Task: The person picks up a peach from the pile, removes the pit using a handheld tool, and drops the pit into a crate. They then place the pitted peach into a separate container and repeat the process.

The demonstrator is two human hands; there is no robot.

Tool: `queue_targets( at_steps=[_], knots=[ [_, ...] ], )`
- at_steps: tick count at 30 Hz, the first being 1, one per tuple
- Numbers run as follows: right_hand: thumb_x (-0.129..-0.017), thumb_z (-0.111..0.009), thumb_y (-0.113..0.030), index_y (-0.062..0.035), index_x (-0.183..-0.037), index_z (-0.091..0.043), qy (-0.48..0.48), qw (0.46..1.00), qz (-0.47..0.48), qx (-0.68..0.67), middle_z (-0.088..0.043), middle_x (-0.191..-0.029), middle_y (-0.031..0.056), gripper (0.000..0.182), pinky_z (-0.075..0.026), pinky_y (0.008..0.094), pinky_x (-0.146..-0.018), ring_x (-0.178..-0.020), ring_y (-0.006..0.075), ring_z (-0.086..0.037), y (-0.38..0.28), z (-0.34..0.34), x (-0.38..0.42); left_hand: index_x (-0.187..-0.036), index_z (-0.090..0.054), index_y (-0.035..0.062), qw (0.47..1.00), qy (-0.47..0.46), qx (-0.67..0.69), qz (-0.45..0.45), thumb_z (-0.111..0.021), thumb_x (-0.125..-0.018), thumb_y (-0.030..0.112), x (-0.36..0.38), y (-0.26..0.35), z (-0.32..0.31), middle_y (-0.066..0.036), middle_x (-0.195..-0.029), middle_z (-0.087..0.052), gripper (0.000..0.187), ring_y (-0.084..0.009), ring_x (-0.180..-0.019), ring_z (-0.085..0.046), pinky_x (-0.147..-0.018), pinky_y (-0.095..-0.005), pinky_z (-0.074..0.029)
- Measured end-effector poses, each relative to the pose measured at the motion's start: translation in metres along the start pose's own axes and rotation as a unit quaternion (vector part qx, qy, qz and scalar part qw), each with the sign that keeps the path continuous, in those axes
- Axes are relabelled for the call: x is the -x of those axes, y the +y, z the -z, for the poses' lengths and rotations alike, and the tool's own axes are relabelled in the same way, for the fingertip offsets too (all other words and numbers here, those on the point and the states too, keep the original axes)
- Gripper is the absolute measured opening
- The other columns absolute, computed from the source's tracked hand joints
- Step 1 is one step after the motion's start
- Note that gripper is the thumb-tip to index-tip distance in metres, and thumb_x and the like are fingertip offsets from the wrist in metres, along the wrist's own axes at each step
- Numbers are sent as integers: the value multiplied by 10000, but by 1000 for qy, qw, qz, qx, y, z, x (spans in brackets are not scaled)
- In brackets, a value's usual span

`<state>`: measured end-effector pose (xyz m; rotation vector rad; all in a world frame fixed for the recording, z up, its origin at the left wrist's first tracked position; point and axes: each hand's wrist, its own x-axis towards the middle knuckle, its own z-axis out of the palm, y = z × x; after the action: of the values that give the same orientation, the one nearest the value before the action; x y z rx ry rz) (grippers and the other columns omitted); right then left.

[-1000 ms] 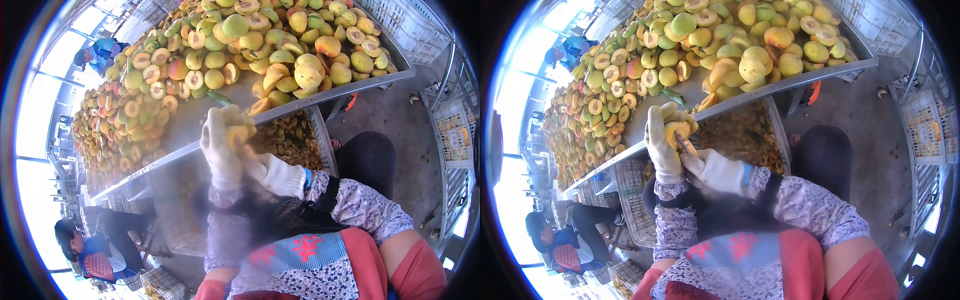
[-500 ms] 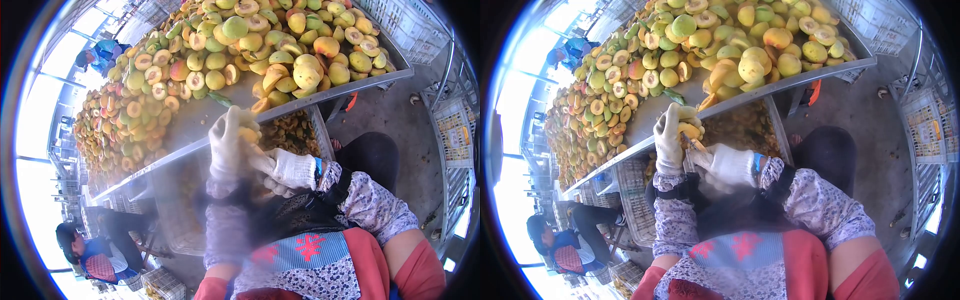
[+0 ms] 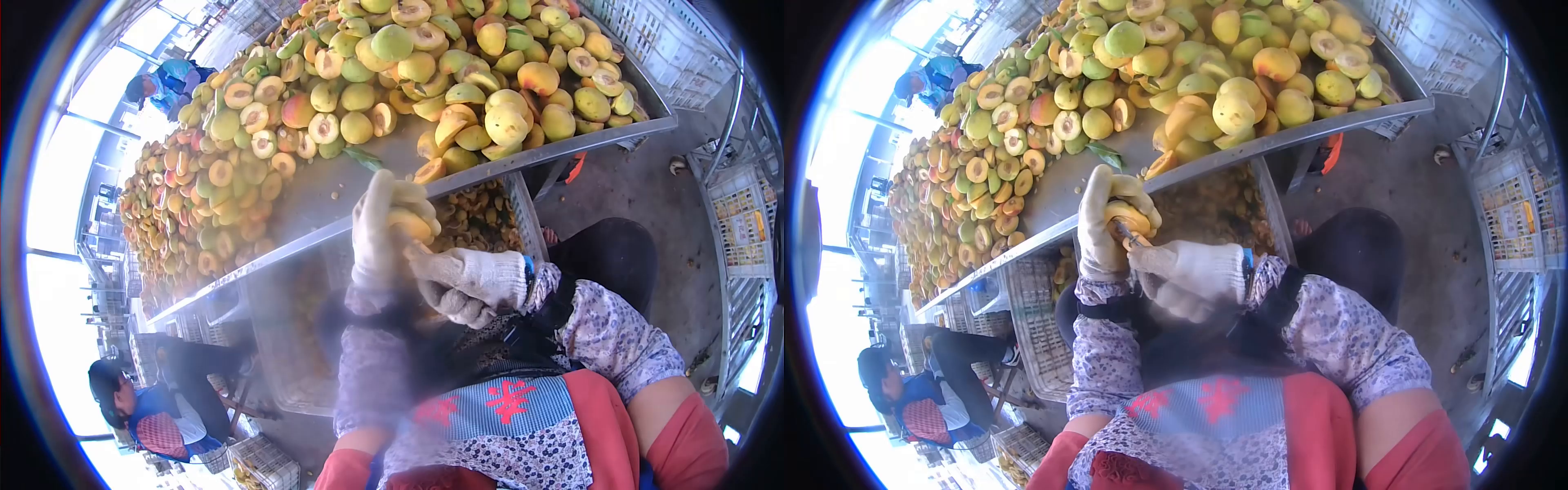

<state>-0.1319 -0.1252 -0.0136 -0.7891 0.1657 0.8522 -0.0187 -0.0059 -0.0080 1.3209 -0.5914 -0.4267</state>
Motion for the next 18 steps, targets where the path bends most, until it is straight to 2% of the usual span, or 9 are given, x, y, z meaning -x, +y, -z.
queue_targets(
  at_steps=[5, 7, 9, 11, 12, 14, 15, 17, 18],
  knots=[
    [-986, -516, -547, -85, -821, -583, 119, 978, 140, 100, -496, -578, -8, 495, -334, 278, -390, -416, 116, -431, 15, -21, -12, -887, -589, 56, 954, 103, 255, 119, -481, -1009, 492, 4, 6, -5, -89, -682, -560, 466, -226, -550, -545, -488, -325, -413],
    [-995, -536, -488, -27, -934, -630, 152, 955, 155, 203, -608, -681, 78, 474, -435, 334, -539, -572, 194, -561, 15, -21, -12, -889, -591, 55, 998, 47, 0, -53, -478, -1012, 494, 8, -8, 10, -86, -690, -558, 469, -244, -553, -545, -497, -340, -417],
    [-1000, -547, -459, 2, -991, -653, 166, 938, 163, 257, -664, -733, 121, 473, -485, 362, -613, -650, 233, -626, 13, -20, -12, -906, -601, 47, 997, 18, 13, -79, -479, -1010, 502, 10, -7, 14, -84, -699, -558, 482, -253, -553, -541, -497, -352, -413],
    [-994, -551, -463, -3, -1064, -675, 119, 984, 27, 128, -699, -840, 165, 482, -505, 391, -763, -795, 269, -656, 13, -21, -14, -939, -597, 40, 986, 60, 158, -10, -492, -1007, 489, 12, 7, 6, -87, -726, -570, 466, -248, -569, -555, -502, -366, -441],
    [-994, -551, -463, -3, -1064, -675, 117, 984, 29, 130, -699, -840, 165, 482, -505, 391, -763, -795, 269, -656, 18, -21, -18, -971, -590, 63, 973, 65, 217, -53, -523, -1000, 456, 17, 12, -3, -59, -783, -595, 400, -219, -619, -585, -508, -348, -492],
    [-970, -552, -490, -20, -1042, -686, 198, 862, 323, 338, -705, -882, 190, 494, -520, 414, -802, -831, 316, -682, 35, -19, -30, -1019, -597, 71, 943, 81, 323, -24, -543, -994, 432, 4, 4, 31, -45, -816, -608, 365, -198, -651, -598, -520, -331, -516],
    [-970, -552, -490, -20, -1042, -686, 197, 861, 324, 338, -705, -882, 190, 494, -520, 414, -802, -831, 316, -682, 38, -12, -33, -1068, -604, 80, 900, 95, 425, 6, -563, -988, 407, -1, 7, 51, -32, -849, -621, 340, -178, -683, -610, -531, -315, -540],
    [-960, -584, -459, -2, -941, -651, 361, 722, 190, 559, -699, -819, 203, 463, -529, 442, -724, -811, 376, -688, 39, 8, -30, -1150, -618, 96, 909, 250, 332, -32, -594, -972, 362, 7, 33, 76, -29, -894, -646, 321, -161, -742, -635, -559, -288, -562],
    [-948, -593, -427, 1, -965, -658, 359, 717, 141, 581, -669, -874, 273, 433, -513, 489, -764, -897, 440, -649, 31, 9, -21, -1196, -608, 79, 919, 326, 219, -41, -602, -970, 337, 15, 42, 94, -42, -929, -662, 343, -168, -768, -647, -590, -291, -573]
  ],
)
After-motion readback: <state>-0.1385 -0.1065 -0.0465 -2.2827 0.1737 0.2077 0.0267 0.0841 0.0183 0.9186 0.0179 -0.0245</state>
